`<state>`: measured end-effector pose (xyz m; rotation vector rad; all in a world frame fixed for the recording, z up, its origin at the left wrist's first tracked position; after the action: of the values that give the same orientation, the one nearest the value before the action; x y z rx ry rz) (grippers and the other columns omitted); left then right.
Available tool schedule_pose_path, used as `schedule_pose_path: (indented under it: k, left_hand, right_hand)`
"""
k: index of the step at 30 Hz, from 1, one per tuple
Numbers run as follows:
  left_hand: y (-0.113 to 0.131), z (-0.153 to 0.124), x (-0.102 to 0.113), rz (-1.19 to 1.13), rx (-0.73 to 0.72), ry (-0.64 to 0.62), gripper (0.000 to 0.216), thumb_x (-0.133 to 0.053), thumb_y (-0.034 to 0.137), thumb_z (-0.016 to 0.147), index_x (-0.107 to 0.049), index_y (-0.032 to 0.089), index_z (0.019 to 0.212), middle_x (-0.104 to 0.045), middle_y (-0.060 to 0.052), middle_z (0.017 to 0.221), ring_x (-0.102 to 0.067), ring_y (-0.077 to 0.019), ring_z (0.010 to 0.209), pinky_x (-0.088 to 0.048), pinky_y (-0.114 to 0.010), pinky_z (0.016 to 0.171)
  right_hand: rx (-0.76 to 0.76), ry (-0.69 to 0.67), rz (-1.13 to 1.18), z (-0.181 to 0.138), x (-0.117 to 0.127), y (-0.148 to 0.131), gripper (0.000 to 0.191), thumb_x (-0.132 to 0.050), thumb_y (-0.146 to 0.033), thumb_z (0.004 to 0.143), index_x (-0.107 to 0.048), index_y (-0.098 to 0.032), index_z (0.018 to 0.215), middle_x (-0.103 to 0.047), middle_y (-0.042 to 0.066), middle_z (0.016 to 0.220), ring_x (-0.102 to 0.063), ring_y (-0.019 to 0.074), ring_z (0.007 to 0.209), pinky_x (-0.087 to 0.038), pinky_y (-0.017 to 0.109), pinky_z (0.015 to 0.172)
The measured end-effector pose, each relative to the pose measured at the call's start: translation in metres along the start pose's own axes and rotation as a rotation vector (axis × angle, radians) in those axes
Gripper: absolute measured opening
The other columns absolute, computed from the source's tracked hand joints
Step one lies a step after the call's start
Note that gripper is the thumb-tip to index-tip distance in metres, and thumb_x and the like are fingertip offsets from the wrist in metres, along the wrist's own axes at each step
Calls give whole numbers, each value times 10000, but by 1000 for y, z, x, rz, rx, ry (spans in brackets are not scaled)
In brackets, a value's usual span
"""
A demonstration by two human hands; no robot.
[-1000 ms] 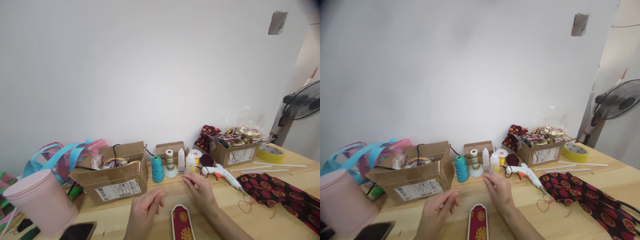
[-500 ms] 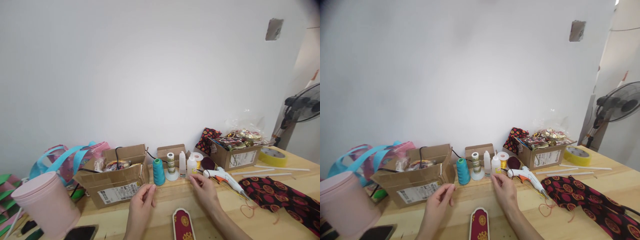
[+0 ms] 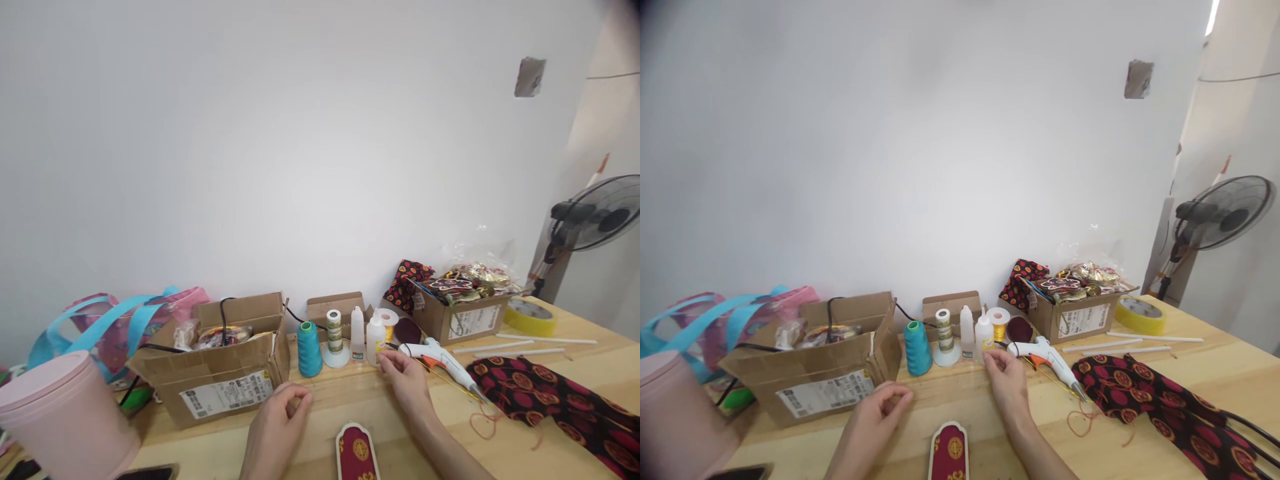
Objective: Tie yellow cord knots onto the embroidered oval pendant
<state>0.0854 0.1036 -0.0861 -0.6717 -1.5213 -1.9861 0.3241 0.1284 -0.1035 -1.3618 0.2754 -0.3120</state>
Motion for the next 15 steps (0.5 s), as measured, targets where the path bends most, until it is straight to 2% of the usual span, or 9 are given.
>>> schedule_pose_path:
  k: [6,8,10,12,15]
  left_hand:
    - [-13,0,2,16,85,35,283,-420,364,711,-548,206,907,-605,-2,744,-536,-144,553,-385,-222,532]
    - [-12,0,3,25,89,38,291,-420,367,711,-541,206,920,-600,4,708,-536,-142,546,-380,-220,537]
    - [-8,-2,2,30,81,16,282,-409,397,720,-561,212,868,-596,11,655,-536,-146,553,-368,-217,536]
    - [-3,-3,1,51,78,-12,312,-374,442,736,-581,209,715,-570,20,560,-523,-151,539,-345,-212,512]
    - [2,-5,3,102,74,-5,425,-337,480,745,-505,185,489,-470,32,429,-474,-140,480,-300,-206,476]
  right_hand:
    - [-16,64,34,0,7,1,178,-551,-279,545,-627,-141,626,-655,44,615,-587,198,608,-452,277,556]
    - [-8,109,40,-1,12,1,185,-520,-271,572,-620,-143,660,-652,41,659,-580,196,659,-444,269,579]
    - [7,157,38,-2,18,0,184,-479,-294,621,-596,-153,641,-629,25,642,-561,185,658,-428,255,568]
    - [24,208,29,-3,24,0,215,-441,-327,667,-542,-164,570,-571,2,561,-525,165,591,-404,243,529]
    - [48,273,7,-4,31,-1,278,-420,-359,697,-425,-186,479,-455,-30,464,-450,134,502,-368,232,491]
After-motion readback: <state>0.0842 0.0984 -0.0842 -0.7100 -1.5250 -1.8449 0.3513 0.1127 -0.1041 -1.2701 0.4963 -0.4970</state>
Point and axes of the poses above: each hand's wrist, its own z-axis towards the middle knuckle, its own x-axis out of the back of the hand, y = z × x, the point moved 8 cm from there along z, towards the middle knuckle
